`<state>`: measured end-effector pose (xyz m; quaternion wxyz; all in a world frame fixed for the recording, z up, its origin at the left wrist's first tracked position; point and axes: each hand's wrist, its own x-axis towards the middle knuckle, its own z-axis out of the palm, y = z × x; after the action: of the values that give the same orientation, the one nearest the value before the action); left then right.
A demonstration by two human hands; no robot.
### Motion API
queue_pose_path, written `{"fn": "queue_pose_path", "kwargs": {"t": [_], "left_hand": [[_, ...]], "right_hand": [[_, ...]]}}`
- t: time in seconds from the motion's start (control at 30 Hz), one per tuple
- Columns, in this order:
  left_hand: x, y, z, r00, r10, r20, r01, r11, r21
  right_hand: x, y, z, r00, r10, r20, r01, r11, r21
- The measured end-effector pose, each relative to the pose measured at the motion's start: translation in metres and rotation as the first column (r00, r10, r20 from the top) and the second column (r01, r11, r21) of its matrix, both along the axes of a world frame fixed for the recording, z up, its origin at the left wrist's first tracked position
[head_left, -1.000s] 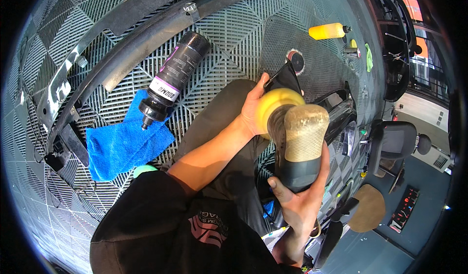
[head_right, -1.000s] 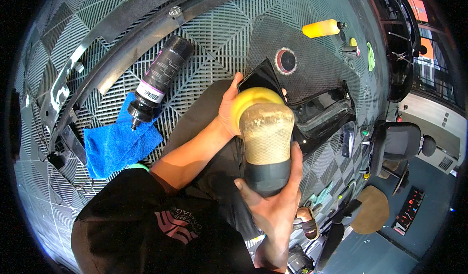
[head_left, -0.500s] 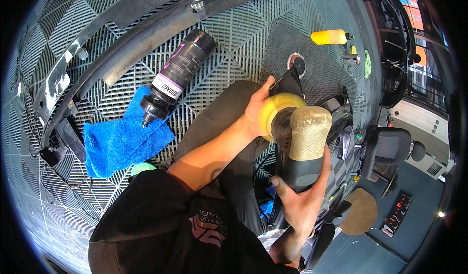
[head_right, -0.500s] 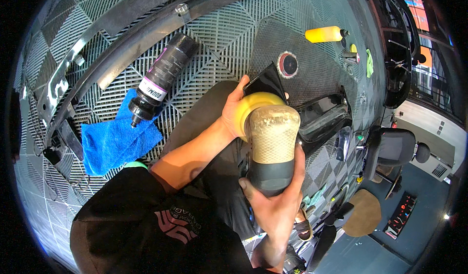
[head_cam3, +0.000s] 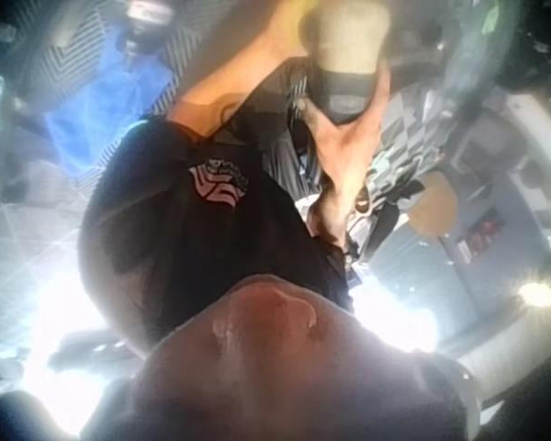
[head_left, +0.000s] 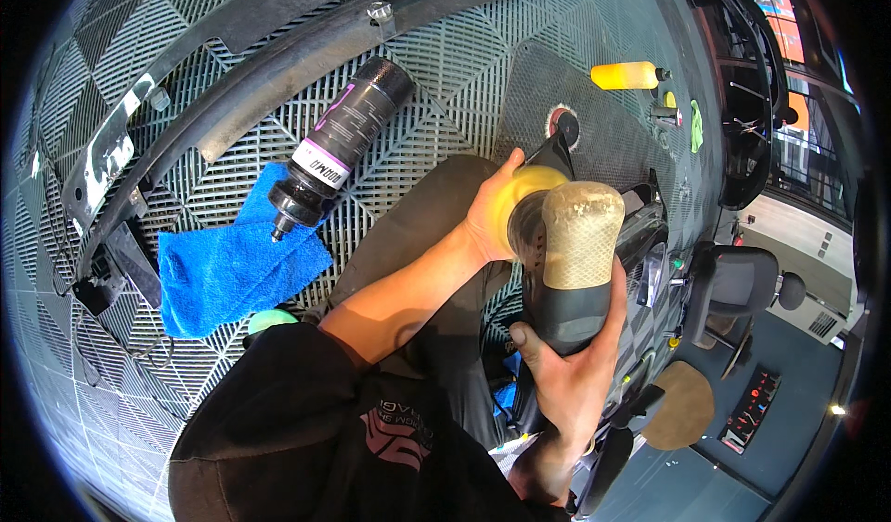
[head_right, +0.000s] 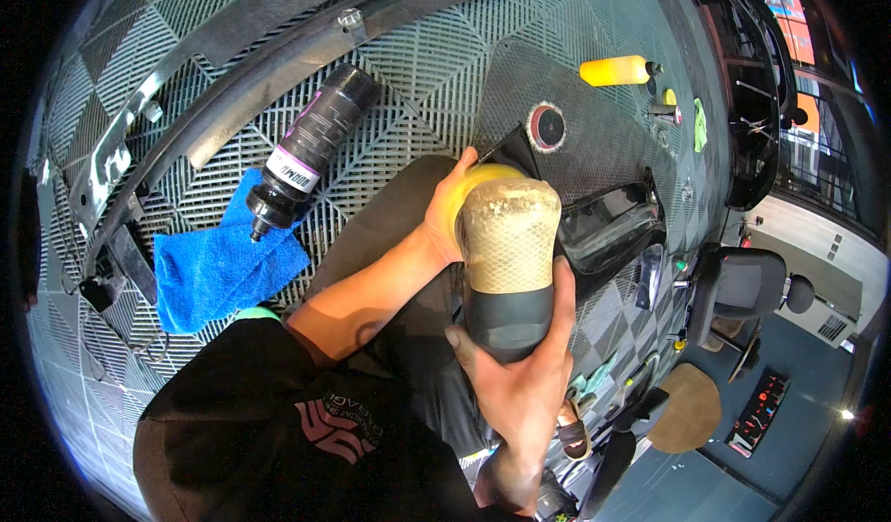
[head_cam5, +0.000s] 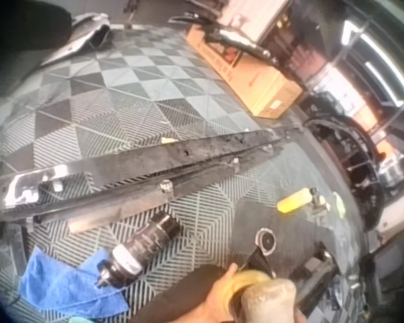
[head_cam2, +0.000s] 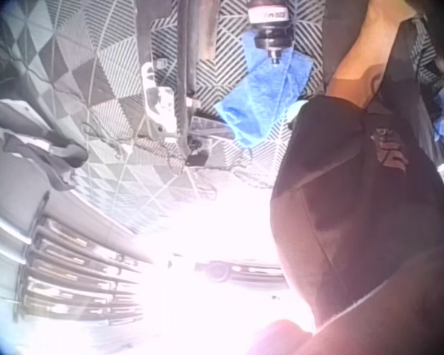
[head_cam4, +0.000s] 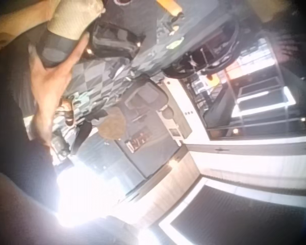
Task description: The person uses a rotary polisher with a yellow pad to polish a black car bumper. They apply compound from a bottle, move the polisher across the surface, and inspect the finish by hand.
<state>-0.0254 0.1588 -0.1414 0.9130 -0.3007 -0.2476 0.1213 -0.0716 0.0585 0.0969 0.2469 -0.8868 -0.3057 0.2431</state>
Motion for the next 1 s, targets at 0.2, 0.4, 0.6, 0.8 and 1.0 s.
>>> {"fn": "queue_pose_path", "kwargs": {"t": [0.2,0.4,0.6,0.8,1.0], "left_hand": [[0.001,-0.002,-0.006,0.995,0.016,-0.096,-0.012,0.999,0.045],[-0.001,-0.002,0.005,0.958,0.135,-0.253,-0.103,0.985,0.139],[-0.012,0.0,0.021,0.95,0.109,-0.292,-0.072,0.988,0.136],[-0.013,0.003,0.02,0.955,0.064,-0.289,-0.025,0.99,0.137],[-0.004,-0.001,0.005,0.976,0.077,-0.205,-0.056,0.993,0.107]], "right_hand": [[0.006,-0.009,0.002,1.0,0.005,0.025,-0.005,1.0,0.005],[0.026,-0.021,0.005,0.998,0.046,0.044,-0.048,0.998,0.031],[0.036,-0.013,0.01,0.998,0.043,0.042,-0.045,0.998,0.049],[0.029,-0.004,0.006,0.995,0.084,0.055,-0.086,0.995,0.048],[0.019,-0.013,0.0,0.999,0.044,0.003,-0.044,0.998,0.055]]}}
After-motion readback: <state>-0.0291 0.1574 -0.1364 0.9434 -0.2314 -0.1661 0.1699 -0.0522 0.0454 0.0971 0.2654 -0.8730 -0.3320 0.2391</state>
